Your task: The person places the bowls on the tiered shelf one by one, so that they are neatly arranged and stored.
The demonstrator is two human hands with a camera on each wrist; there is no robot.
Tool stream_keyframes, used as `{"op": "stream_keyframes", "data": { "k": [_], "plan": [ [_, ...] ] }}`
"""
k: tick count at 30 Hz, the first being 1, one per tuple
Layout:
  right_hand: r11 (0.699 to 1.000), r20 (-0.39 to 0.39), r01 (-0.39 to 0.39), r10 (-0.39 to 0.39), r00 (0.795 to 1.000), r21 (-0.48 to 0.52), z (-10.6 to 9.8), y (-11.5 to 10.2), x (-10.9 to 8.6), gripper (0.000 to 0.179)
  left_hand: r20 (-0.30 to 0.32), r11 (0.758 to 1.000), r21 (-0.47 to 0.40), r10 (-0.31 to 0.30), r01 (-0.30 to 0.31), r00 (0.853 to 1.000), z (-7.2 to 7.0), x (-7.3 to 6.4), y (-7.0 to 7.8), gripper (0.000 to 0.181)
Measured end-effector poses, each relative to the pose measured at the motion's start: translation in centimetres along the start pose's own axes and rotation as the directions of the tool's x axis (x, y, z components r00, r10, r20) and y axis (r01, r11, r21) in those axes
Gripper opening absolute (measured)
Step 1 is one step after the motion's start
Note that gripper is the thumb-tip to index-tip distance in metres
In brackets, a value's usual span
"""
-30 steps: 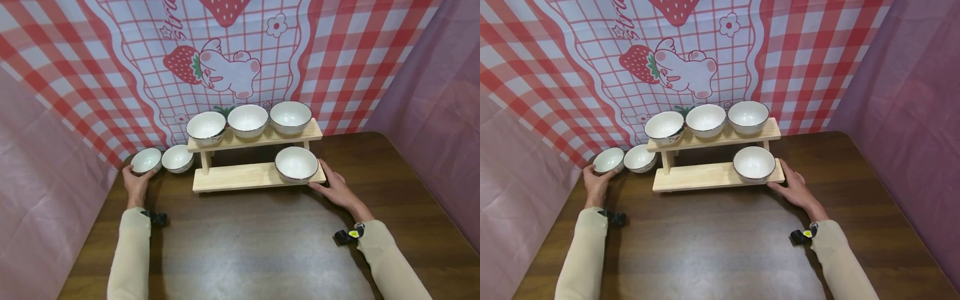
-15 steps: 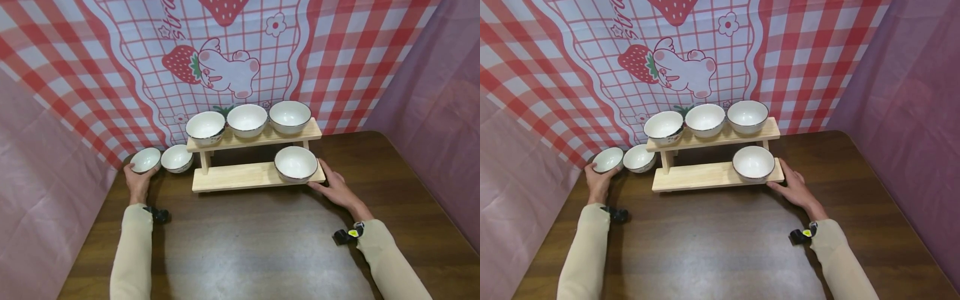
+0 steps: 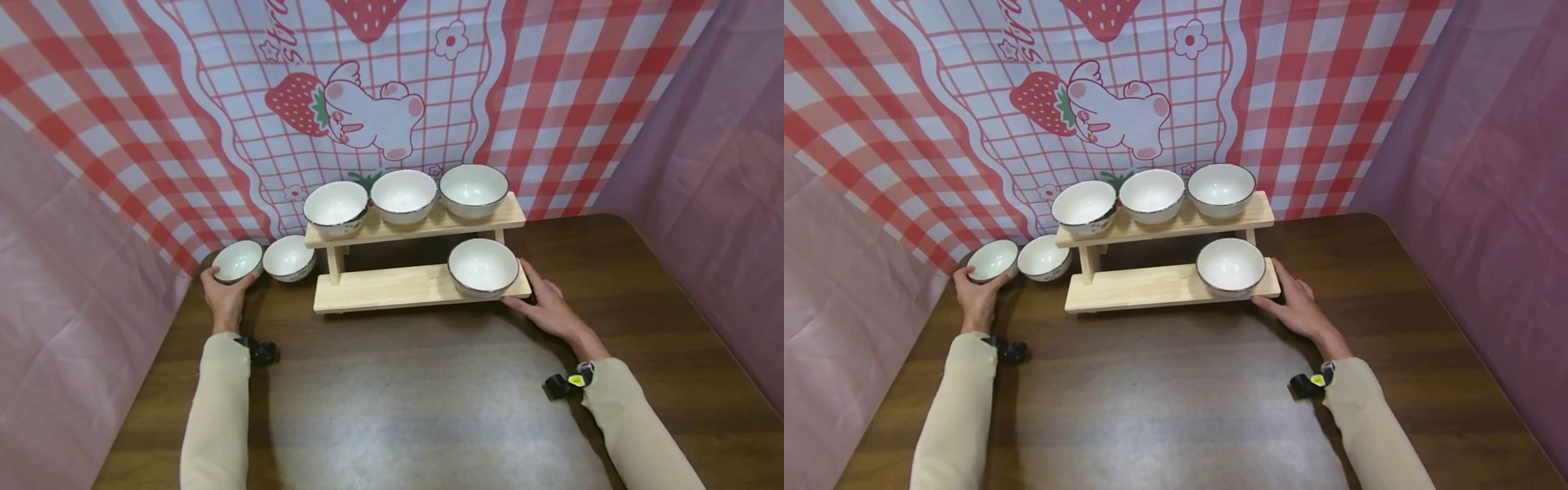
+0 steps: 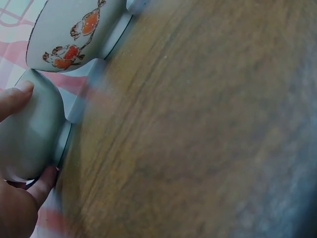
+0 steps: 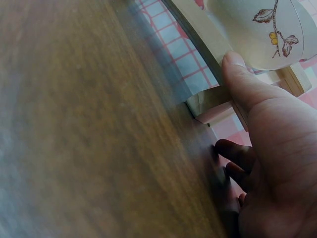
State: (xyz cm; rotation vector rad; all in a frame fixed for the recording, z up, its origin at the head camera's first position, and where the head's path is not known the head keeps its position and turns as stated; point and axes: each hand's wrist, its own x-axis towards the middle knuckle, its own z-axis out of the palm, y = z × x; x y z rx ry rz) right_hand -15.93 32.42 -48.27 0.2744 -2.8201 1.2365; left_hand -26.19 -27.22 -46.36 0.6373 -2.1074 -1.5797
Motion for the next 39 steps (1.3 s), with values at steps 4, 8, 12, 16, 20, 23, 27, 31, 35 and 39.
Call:
{"op": "stream_keyframes", "data": {
  "k": [4,8,12,16,20,23,27,31,35,39],
  "plan": [
    [1.000,0.002,0.000,0.000,1.000,-0.002,0.0,-0.1,0.0,0.090,-0.024,1.000,-0.001,-0.006,0.006,1.000,0.0,0.0,-0.2,0.082],
    [1.000,0.001,-0.001,0.001,1.000,-0.003,0.0,-0.1,-0.1,0.090,-0.048,1.000,0.006,-0.007,0.008,0.999,-0.1,-0.1,-0.4,0.081],
    [1.000,-0.004,0.000,0.000,1.000,-0.002,0.0,-0.1,-0.1,0.089,-0.057,1.000,0.004,-0.005,0.005,0.998,-0.2,-0.3,-0.6,0.081],
    [1.000,0.002,-0.004,0.004,1.000,-0.001,0.1,0.0,0.0,0.089,-0.067,1.000,0.003,-0.006,0.006,0.998,-0.4,-0.6,-0.6,0.081],
    [1.000,0.013,-0.011,0.011,1.000,0.004,0.1,0.1,0.0,0.090,-0.071,1.000,-0.019,0.000,-0.001,0.997,-0.6,-0.9,-0.5,0.079],
    [1.000,0.020,-0.013,0.013,1.000,0.007,0.1,0.2,0.1,0.090,-0.071,1.000,-0.030,-0.001,-0.001,0.997,-0.8,-1.2,-0.6,0.077],
    [1.000,0.021,-0.011,0.011,1.000,0.008,0.0,0.1,0.1,0.090,-0.061,1.000,-0.012,-0.006,0.006,0.998,-1.2,-1.5,-0.6,0.077],
    [1.000,0.020,-0.012,0.012,1.000,0.010,0.0,0.0,0.1,0.090,-0.046,1.000,-0.006,-0.003,0.003,0.999,-1.6,-1.7,-0.5,0.076],
    [1.000,0.021,-0.015,0.015,1.000,0.008,0.0,0.0,0.1,0.090,-0.038,1.000,-0.018,-0.005,0.004,0.999,-1.9,-2.1,-0.5,0.073],
    [1.000,0.022,-0.015,0.014,1.000,0.008,0.0,0.0,0.1,0.090,-0.039,0.999,-0.032,-0.013,0.011,0.999,-2.3,-2.6,-0.5,0.070]
  ]
}}
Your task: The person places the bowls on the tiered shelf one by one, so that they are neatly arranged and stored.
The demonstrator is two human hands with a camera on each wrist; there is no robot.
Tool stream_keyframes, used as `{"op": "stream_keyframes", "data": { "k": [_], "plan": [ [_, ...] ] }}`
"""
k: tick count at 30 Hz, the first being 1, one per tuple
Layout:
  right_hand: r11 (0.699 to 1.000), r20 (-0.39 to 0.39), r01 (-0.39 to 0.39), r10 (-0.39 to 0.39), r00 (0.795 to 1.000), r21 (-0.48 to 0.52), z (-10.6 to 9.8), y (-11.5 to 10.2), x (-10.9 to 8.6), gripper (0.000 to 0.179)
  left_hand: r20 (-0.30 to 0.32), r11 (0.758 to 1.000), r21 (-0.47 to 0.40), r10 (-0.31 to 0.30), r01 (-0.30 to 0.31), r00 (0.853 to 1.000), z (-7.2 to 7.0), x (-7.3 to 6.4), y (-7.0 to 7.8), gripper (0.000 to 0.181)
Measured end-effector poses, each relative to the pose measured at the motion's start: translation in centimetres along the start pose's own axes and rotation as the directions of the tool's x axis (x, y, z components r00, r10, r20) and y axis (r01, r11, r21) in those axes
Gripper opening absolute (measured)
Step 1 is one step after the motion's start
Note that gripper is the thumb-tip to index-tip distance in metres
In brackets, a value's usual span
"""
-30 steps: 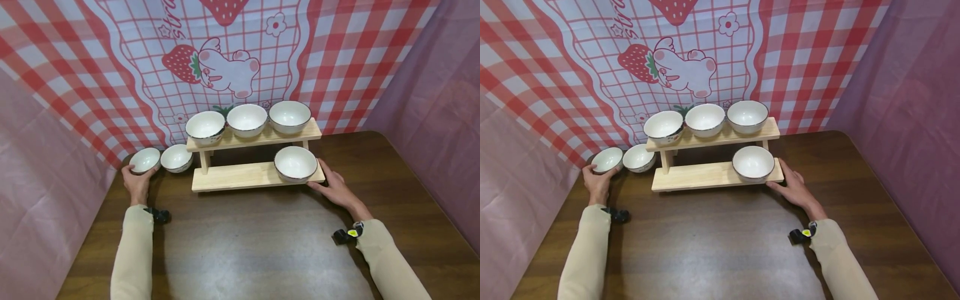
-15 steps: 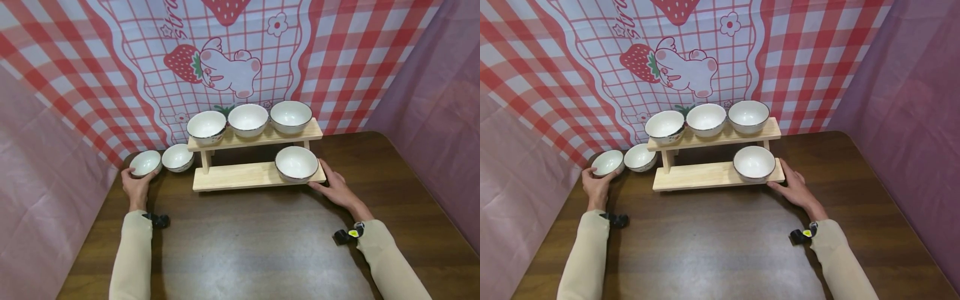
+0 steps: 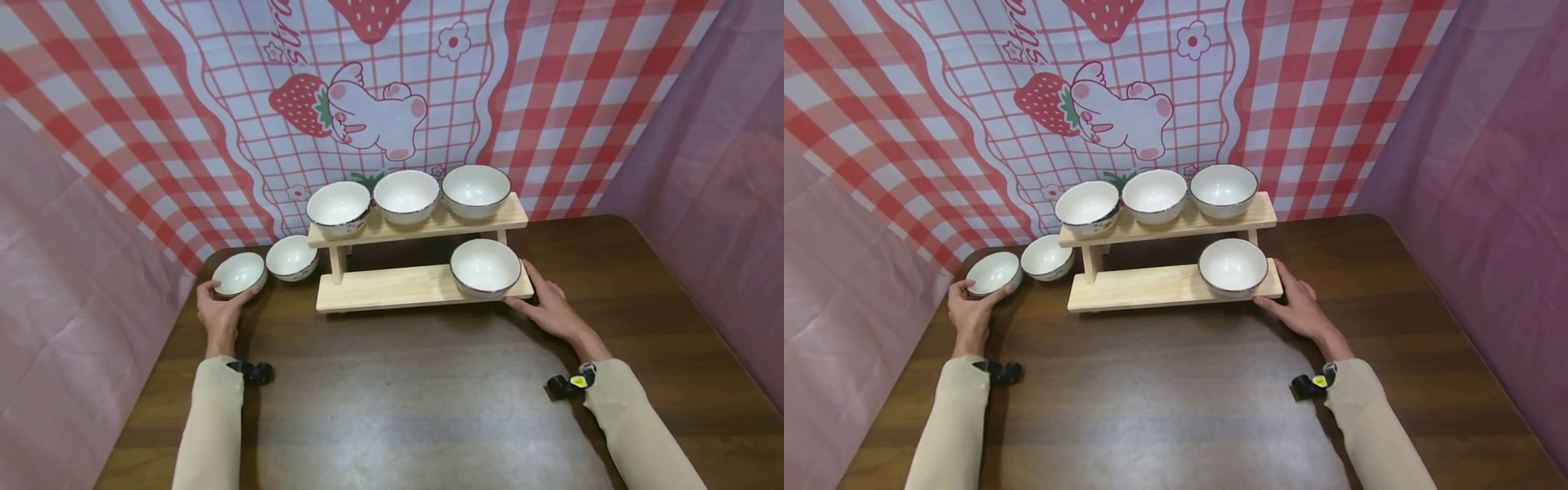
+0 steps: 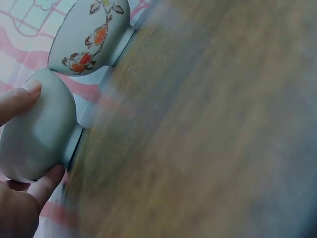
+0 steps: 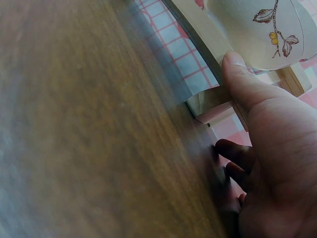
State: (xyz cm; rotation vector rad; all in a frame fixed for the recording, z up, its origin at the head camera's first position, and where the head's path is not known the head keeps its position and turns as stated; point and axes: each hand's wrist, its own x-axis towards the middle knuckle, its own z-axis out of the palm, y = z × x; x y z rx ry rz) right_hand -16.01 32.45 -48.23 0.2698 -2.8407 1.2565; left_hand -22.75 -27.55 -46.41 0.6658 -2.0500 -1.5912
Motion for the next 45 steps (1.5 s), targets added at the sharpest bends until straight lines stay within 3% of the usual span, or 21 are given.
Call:
{"op": "stream_keyframes", "data": {
  "k": [7,14,26,39,45],
  "plan": [
    [1.000,-0.004,0.007,-0.007,1.000,0.005,0.0,0.0,0.0,0.089,0.030,1.000,0.007,-0.004,0.004,1.000,-0.8,-0.8,0.3,0.066],
    [1.000,-0.006,0.009,-0.009,1.000,0.005,0.0,0.1,0.0,0.089,0.073,0.999,0.024,0.036,-0.037,0.997,-1.7,-2.1,1.1,0.063],
    [1.000,0.002,0.002,-0.002,1.000,0.009,0.1,0.1,-0.1,0.089,0.142,0.999,-0.022,0.041,-0.039,0.989,-2.6,-4.4,2.2,0.061],
    [1.000,0.001,0.005,-0.005,1.000,0.006,0.1,0.1,0.0,0.089,0.211,0.994,-0.096,0.074,-0.055,0.975,-2.9,-7.0,3.8,0.066],
    [1.000,-0.006,0.013,-0.013,1.000,0.003,0.1,0.2,0.1,0.089,0.269,0.991,-0.116,0.096,-0.067,0.958,-2.7,-8.5,4.8,0.066]
  ]
}}
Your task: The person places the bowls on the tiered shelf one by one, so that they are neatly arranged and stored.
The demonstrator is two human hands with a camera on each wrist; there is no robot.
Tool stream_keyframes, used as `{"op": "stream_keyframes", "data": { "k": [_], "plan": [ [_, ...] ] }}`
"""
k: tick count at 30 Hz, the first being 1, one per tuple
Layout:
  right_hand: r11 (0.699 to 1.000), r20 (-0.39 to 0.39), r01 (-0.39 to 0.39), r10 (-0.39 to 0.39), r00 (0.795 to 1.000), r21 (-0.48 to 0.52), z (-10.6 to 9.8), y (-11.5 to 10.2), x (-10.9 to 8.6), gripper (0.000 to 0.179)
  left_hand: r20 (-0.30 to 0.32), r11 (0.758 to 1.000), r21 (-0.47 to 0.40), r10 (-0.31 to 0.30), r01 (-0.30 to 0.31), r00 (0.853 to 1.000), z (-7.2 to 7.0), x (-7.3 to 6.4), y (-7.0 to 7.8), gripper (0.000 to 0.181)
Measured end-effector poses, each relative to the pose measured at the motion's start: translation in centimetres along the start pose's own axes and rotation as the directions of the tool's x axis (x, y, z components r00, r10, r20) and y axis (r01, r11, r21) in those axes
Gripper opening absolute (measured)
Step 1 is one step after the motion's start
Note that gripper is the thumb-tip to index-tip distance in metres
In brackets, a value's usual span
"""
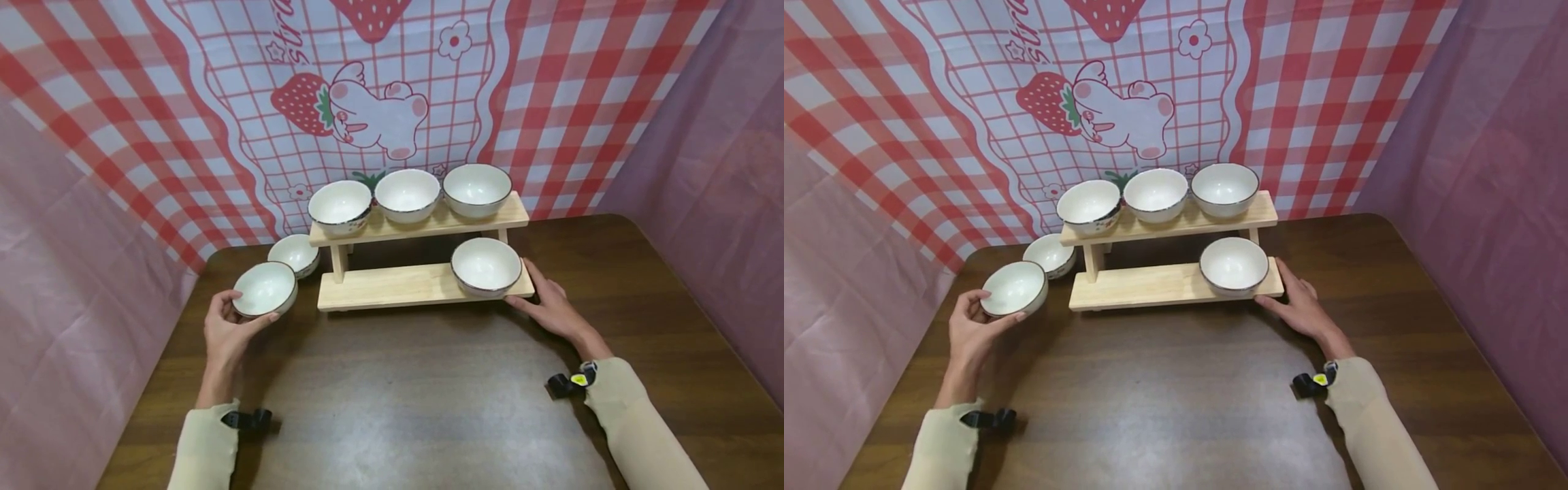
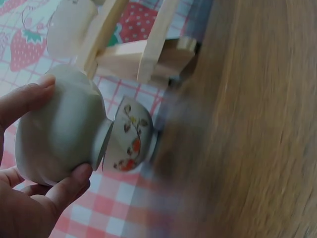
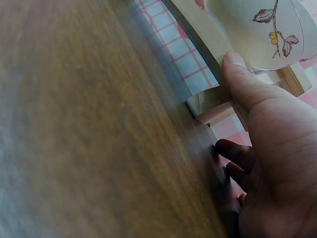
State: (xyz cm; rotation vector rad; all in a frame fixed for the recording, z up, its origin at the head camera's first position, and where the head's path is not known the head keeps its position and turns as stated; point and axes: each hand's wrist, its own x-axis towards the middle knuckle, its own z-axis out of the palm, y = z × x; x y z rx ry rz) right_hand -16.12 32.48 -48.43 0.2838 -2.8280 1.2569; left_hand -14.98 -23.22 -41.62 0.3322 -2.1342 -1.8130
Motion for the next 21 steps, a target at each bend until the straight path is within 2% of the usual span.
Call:
{"op": "stream_keyframes", "data": {
  "k": [13,21],
  "plan": [
    [1.000,0.009,-0.010,0.010,1.000,0.010,0.0,-0.2,-0.1,0.090,0.134,0.997,0.062,0.032,-0.041,0.991,2.1,-1.9,1.7,0.072],
    [1.000,0.018,-0.018,0.018,1.000,0.018,-0.1,-0.3,-0.1,0.091,0.204,0.994,0.065,0.069,-0.084,0.976,3.8,-2.9,2.5,0.073]
  ]
}}
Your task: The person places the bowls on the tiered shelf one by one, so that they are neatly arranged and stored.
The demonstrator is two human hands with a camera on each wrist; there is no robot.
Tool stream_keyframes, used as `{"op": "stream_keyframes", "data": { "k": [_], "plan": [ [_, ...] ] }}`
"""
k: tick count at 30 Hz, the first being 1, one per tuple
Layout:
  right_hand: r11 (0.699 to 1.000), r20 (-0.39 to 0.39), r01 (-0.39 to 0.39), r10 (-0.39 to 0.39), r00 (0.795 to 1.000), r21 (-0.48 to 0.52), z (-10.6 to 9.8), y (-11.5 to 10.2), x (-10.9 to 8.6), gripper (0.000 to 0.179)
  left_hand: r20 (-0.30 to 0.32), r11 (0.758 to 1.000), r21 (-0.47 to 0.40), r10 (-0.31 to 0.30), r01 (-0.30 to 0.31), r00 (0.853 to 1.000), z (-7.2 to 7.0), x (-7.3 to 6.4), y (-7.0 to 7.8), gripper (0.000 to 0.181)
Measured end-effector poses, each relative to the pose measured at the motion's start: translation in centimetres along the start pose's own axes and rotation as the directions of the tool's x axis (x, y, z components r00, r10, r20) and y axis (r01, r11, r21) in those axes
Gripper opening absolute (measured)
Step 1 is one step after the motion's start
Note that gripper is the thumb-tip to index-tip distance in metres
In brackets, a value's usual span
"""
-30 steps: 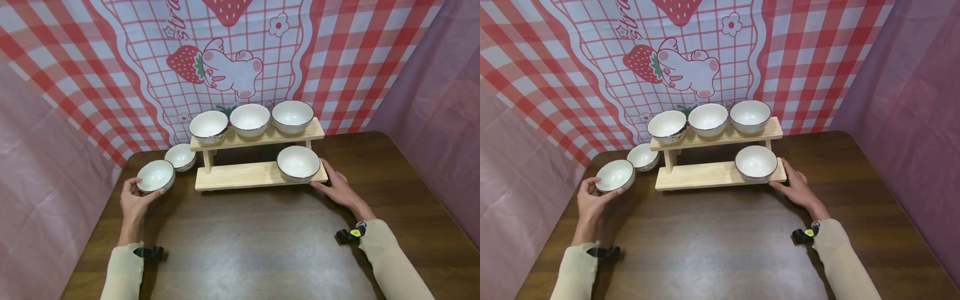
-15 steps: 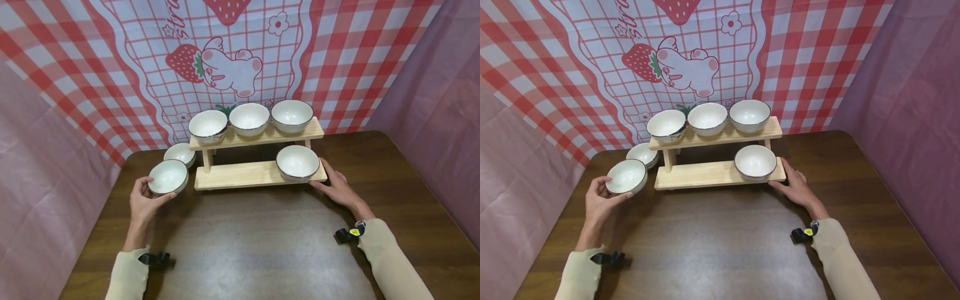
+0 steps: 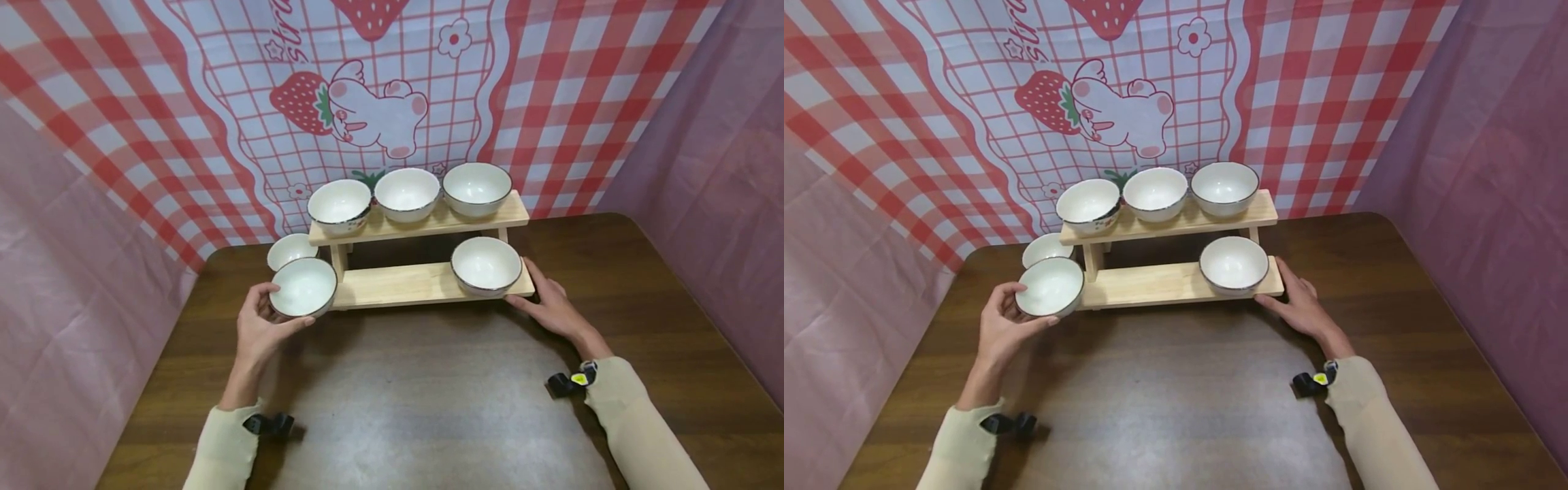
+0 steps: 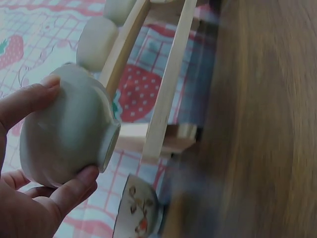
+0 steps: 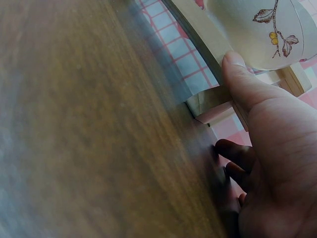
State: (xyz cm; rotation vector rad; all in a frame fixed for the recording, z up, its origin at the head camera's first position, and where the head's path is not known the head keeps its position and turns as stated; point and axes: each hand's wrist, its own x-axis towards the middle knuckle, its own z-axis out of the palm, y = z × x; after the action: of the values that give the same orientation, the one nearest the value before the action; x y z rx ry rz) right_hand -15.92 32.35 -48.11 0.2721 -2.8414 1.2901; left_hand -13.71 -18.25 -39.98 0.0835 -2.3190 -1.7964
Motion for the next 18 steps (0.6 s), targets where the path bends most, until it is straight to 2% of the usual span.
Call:
{"op": "stream_keyframes", "data": {
  "k": [12,18],
  "plan": [
    [1.000,-0.003,-0.001,0.001,1.000,0.000,0.0,0.0,0.0,0.090,0.114,0.998,-0.048,0.037,-0.032,0.993,3.3,0.0,1.0,0.074],
    [1.000,-0.008,0.007,-0.007,1.000,-0.001,0.0,0.1,0.0,0.089,0.147,0.996,-0.078,0.057,-0.046,0.988,5.3,0.0,1.5,0.075]
  ]
}}
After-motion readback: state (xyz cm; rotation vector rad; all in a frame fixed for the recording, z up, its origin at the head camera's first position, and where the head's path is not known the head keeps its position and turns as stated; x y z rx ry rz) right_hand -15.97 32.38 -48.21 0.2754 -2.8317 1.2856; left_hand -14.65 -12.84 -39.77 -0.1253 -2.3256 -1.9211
